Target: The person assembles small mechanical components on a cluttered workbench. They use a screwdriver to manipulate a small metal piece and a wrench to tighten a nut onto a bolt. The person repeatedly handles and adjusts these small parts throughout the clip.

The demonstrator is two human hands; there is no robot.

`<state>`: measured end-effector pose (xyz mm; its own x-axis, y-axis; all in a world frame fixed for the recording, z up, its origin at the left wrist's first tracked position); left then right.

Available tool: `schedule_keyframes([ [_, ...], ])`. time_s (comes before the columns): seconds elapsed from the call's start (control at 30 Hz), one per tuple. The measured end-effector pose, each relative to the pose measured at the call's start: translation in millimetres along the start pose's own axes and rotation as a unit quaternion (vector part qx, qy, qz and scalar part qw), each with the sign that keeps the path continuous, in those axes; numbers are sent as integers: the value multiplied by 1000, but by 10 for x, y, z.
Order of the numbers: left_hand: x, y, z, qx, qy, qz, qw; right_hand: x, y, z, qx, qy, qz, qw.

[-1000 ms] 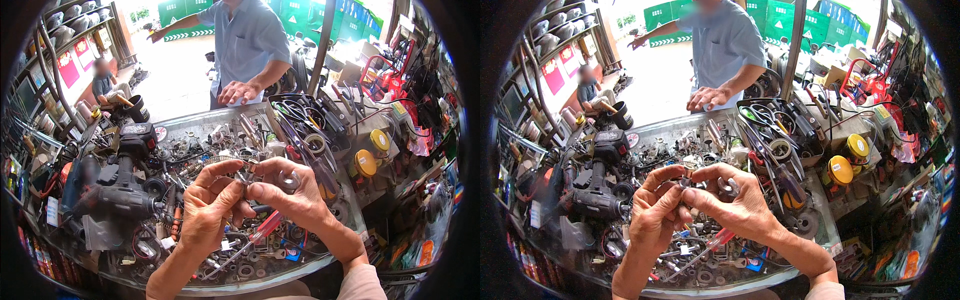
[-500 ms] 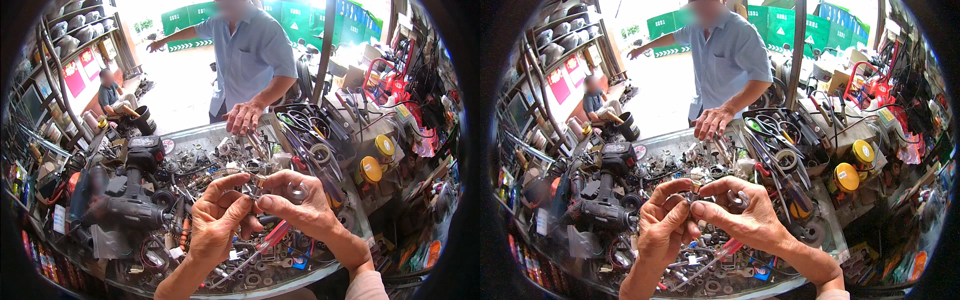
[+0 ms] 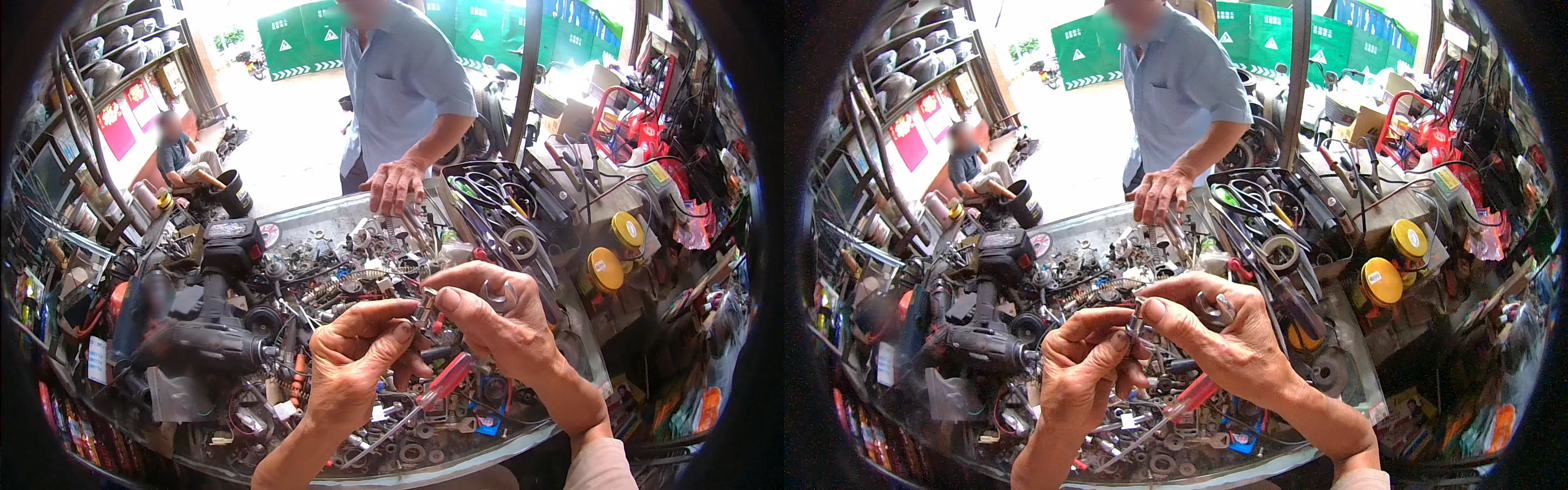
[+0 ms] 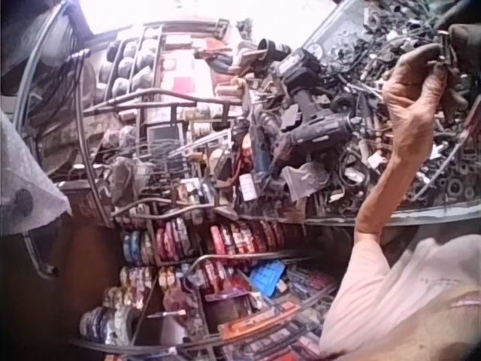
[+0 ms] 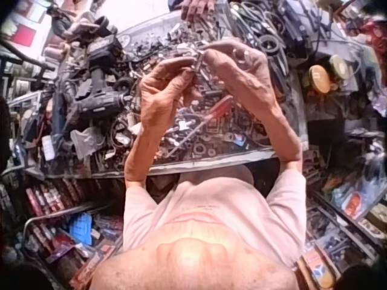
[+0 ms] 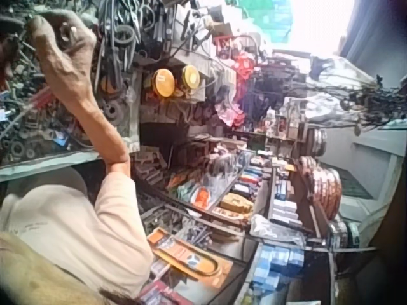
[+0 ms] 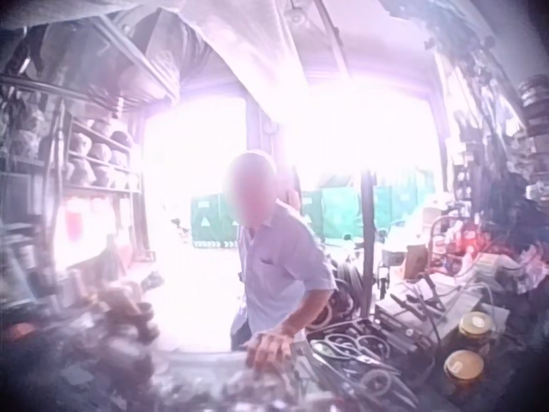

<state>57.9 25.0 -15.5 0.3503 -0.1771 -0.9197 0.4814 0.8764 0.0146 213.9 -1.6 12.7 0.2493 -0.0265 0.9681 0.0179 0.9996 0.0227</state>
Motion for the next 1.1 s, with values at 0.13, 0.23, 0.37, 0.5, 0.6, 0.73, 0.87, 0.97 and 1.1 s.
schedule_keyframes([
  [0.13,22,3,2,4,0,-3,1000,6,17,-8,9,0,-6,1000],
  [0.23,37,8,6,-6,14,-13,1000,37,15,0,9,-18,-7,1000],
  [0.37,37,3,24,18,-32,-64,997,31,25,2,4,-46,-25,999],
  [0.5,15,-11,-3,-2,41,-47,998,36,21,24,5,-57,-19,998],
  [0.6,-39,-26,22,-12,79,-26,996,-9,53,-15,2,-79,-94,992],
  [0.73,-45,-44,-7,2,61,-39,997,14,20,19,-5,-18,-40,999],
  [0.87,-34,-32,-10,-24,65,-37,997,93,18,50,6,-28,-24,999],
  [0.97,-60,-26,14,-26,85,-23,996,77,37,28,5,-64,-38,997],
  [1.1,-91,-37,25,-7,96,-14,995,65,32,-13,10,-100,-54,993],
])
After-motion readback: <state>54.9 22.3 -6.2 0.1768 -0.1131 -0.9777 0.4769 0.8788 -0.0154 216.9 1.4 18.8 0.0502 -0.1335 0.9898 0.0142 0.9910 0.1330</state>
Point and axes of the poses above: each hand's wrist, its own y-axis towards the middle knuckle, its own z-axis out of the palm, x = y × z, the point moved 5 cm from there along y, towards the middle knuckle, and after that the axes turned 6 degrees about y, right-handed, at the moved point
